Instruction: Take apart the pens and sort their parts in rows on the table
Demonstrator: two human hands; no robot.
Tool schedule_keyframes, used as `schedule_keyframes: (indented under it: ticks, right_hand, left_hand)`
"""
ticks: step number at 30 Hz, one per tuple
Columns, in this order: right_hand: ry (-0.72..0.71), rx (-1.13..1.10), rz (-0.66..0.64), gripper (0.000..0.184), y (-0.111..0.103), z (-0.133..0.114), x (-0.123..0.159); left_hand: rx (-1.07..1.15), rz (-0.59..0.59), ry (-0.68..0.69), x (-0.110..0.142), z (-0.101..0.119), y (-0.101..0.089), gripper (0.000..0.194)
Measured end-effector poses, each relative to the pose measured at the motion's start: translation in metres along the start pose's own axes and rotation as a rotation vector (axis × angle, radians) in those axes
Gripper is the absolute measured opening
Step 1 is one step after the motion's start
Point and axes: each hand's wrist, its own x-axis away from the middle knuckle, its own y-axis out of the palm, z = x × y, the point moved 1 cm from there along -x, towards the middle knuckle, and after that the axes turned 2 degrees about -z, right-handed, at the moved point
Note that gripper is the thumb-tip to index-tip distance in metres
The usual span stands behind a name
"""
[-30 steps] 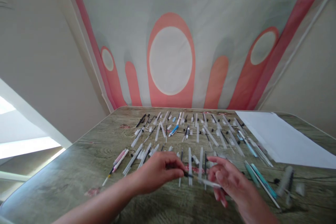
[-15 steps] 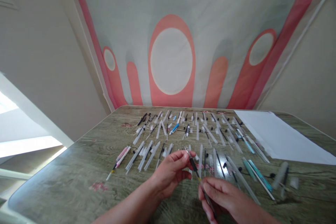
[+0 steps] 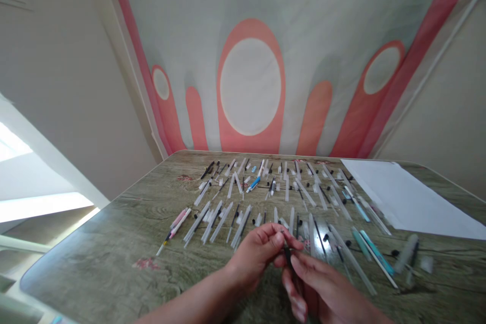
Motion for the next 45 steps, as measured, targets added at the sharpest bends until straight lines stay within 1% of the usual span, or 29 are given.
schedule_keyframes:
  ticks: [3,5,10,13,17,20,22,26,28,29,31,33,34,36,39,41,45]
  right_hand:
    - [-0.029,-0.062,0.063,0.025,0.000,0.003,-0.002]
    - [-0.024,-0.057,0.122,0.027,0.001,0.004,-0.001]
    - [-0.022,0.072,0.276,0.040,0.005,0.007,-0.001]
    - [-0.048,0.164,0.337,0.046,0.007,0.011,-0.003]
    - [-0.043,0.237,0.365,0.048,0.007,0.017,-0.006]
    - [-0.012,0.264,0.324,0.050,0.007,0.020,-0.007]
    - [0.001,0.216,0.252,0.045,0.007,0.019,-0.006]
    - [-0.011,0.046,0.104,0.036,0.008,0.009,-0.001]
    - [-0.052,0.019,0.105,0.031,0.007,0.000,0.002]
    - [-0.077,0.013,0.122,0.029,0.007,-0.005,0.003]
    - [-0.104,0.001,0.153,0.026,0.005,-0.014,0.005]
    - [-0.086,-0.010,0.154,0.025,0.004,-0.018,0.006]
    - [-0.067,-0.017,0.148,0.025,0.003,-0.019,0.005]
    - [-0.036,-0.026,0.140,0.026,0.002,-0.018,0.004]
    - [0.013,-0.023,0.107,0.027,0.003,-0.015,0.004]
    - [0.050,-0.017,0.077,0.027,0.004,-0.012,0.004]
    - [0.060,-0.009,0.046,0.025,0.003,-0.008,0.004]
  left_hand:
    - [-0.066,0.012,-0.025,0.001,-0.006,0.002,0.030]
    - [-0.074,0.025,-0.013,0.002,-0.007,0.003,0.030]
    - [-0.103,0.095,0.060,0.005,-0.010,0.008,0.023]
    - [-0.049,0.112,0.090,0.005,-0.014,0.011,0.020]
    - [0.066,0.153,0.090,0.005,-0.017,0.014,0.019]
    - [0.084,0.179,0.085,0.007,-0.011,0.014,0.021]
    - [0.065,0.196,0.086,0.008,-0.002,0.012,0.021]
    - [0.048,0.296,0.192,0.007,0.023,-0.002,0.018]
    - [0.044,0.325,0.190,0.005,0.029,-0.010,0.019]
    - [0.041,0.312,0.151,0.005,0.029,-0.012,0.019]
    - [0.036,0.244,0.056,0.004,0.026,-0.013,0.016]
    - [0.021,0.190,-0.014,0.004,0.019,-0.010,0.013]
    - [0.006,0.181,-0.031,0.004,0.017,-0.009,0.015]
    - [-0.046,0.161,-0.060,0.005,0.013,-0.005,0.024]
    - [-0.127,0.087,-0.091,0.007,0.012,-0.003,0.038]
    - [-0.163,0.055,-0.097,0.008,0.011,-0.003,0.042]
    - [-0.171,0.061,-0.093,0.007,0.009,-0.004,0.045]
